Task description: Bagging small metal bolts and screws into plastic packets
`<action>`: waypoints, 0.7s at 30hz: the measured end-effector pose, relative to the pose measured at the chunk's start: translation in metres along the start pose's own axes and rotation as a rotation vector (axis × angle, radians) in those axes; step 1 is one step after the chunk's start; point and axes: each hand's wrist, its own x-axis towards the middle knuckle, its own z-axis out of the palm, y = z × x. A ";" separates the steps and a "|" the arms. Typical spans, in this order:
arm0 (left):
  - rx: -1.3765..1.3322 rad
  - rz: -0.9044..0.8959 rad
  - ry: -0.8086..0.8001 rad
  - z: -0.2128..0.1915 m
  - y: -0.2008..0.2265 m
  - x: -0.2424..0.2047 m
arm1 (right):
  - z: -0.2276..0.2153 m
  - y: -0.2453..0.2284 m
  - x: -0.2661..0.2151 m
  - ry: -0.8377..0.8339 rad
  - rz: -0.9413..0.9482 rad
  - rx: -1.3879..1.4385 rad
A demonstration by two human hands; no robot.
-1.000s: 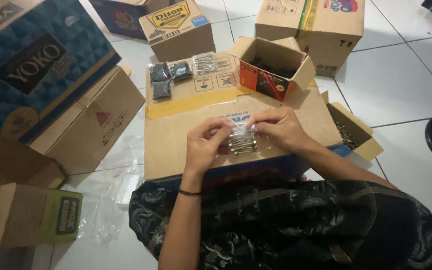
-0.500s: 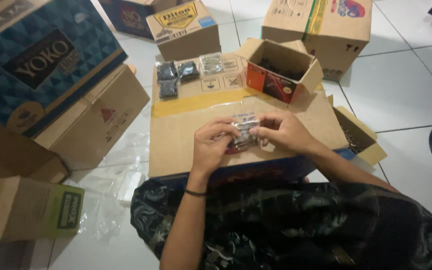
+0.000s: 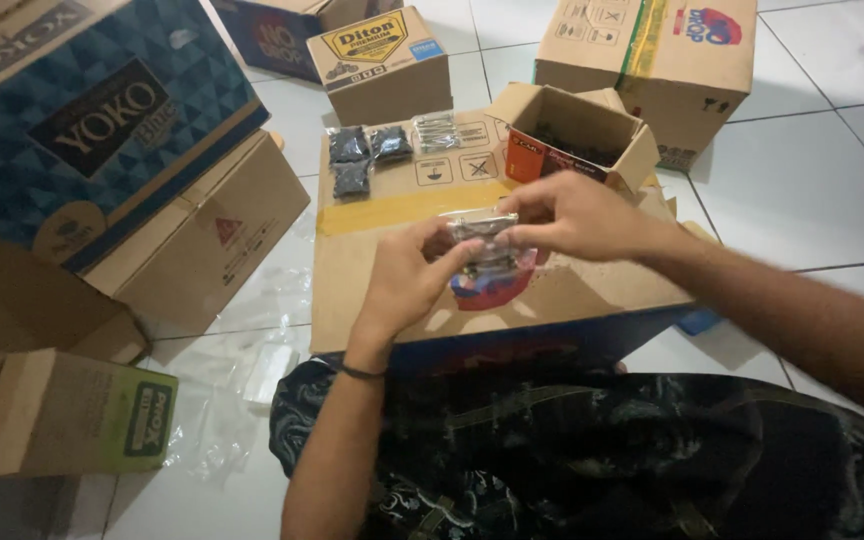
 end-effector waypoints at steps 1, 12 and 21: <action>0.002 0.004 -0.005 -0.006 0.006 0.004 | -0.003 -0.005 0.008 0.007 -0.002 0.001; -0.242 0.199 0.262 -0.057 0.045 0.100 | -0.025 -0.090 0.079 0.185 -0.093 -0.006; -0.627 0.083 0.571 -0.015 0.000 0.127 | 0.026 -0.015 0.160 0.575 -0.064 0.871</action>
